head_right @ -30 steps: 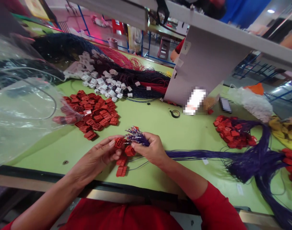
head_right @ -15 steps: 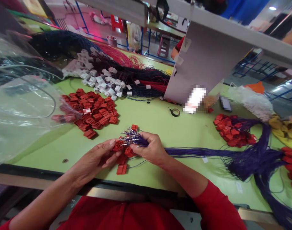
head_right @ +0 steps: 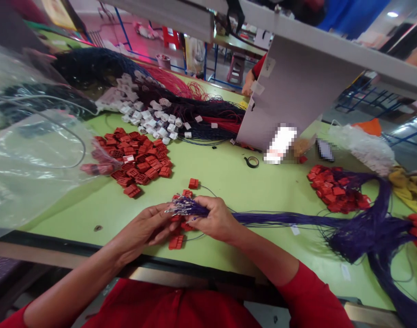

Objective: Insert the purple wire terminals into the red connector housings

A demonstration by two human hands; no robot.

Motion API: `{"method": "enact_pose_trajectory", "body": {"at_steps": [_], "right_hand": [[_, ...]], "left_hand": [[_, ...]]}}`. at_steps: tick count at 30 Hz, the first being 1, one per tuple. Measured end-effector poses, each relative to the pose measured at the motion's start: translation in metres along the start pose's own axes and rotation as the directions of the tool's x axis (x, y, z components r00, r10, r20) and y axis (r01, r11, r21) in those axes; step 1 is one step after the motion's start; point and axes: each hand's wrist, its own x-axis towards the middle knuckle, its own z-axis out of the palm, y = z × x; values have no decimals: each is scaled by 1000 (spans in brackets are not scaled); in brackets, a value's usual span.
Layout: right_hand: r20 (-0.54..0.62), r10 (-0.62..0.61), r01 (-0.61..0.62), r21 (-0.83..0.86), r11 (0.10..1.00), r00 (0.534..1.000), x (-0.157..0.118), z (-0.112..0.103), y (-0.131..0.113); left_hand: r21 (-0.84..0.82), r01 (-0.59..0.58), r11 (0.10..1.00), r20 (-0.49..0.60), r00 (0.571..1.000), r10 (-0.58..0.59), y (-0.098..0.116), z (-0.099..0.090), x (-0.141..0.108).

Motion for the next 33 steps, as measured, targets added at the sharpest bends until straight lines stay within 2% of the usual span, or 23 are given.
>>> {"method": "enact_pose_trajectory", "body": {"at_steps": [3,5,6,7,9,10,11,13,15,17,21,23,25,27,29,30,31,33], "right_hand": [[-100,-91,90,-12,996,991,6,-5,0],[-165,-94,99,25,995,982,9,-9,1],[-168,-65,76,61,995,984,10,-10,2],[-155,-26,42,97,994,988,11,-11,2],[-100,53,-38,148,988,994,11,-12,3],[-70,90,-77,161,984,993,11,-12,2],[-44,120,-111,169,979,992,11,-12,2],[4,159,-157,182,971,987,12,-12,1],[37,162,-167,188,968,986,12,-13,2],[47,158,-164,184,969,986,13,-14,4],[-17,179,-174,166,971,984,14,-13,10],[-67,174,-163,149,975,982,13,-12,11],[-101,155,-139,144,980,983,13,-11,10],[-103,150,-132,165,977,983,12,-10,7],[-95,163,-143,184,972,982,12,-10,3],[-96,170,-150,187,971,981,11,-10,2],[-94,174,-154,188,970,980,11,-10,1],[-91,164,-144,194,970,982,11,-10,-1]], "left_hand": [[162,-54,985,-41,997,62,-4,-9,-3],[372,-165,913,-131,965,228,-6,-23,-4],[501,-220,837,-188,916,353,-7,-32,-4],[632,-248,734,-235,842,486,-8,-42,-4],[844,-189,502,-265,667,697,-7,-65,-4],[906,-125,405,-250,614,749,-7,-76,-4],[942,-72,327,-222,595,773,-5,-87,-3],[973,-48,224,-146,622,769,-3,-104,-1],[979,-94,178,-73,658,750,0,-115,1],[977,-126,172,-44,669,742,3,-119,5],[974,-107,200,-74,683,726,8,-116,9],[952,-163,261,-79,691,719,9,-108,9],[879,-289,378,-72,705,706,9,-95,6],[748,-387,539,-70,762,644,8,-77,1],[602,-396,693,-57,845,532,8,-59,-3],[540,-390,746,-43,873,487,8,-51,-5],[491,-392,778,-21,888,460,9,-44,-6],[439,-437,785,27,880,474,10,-34,-5]]}}
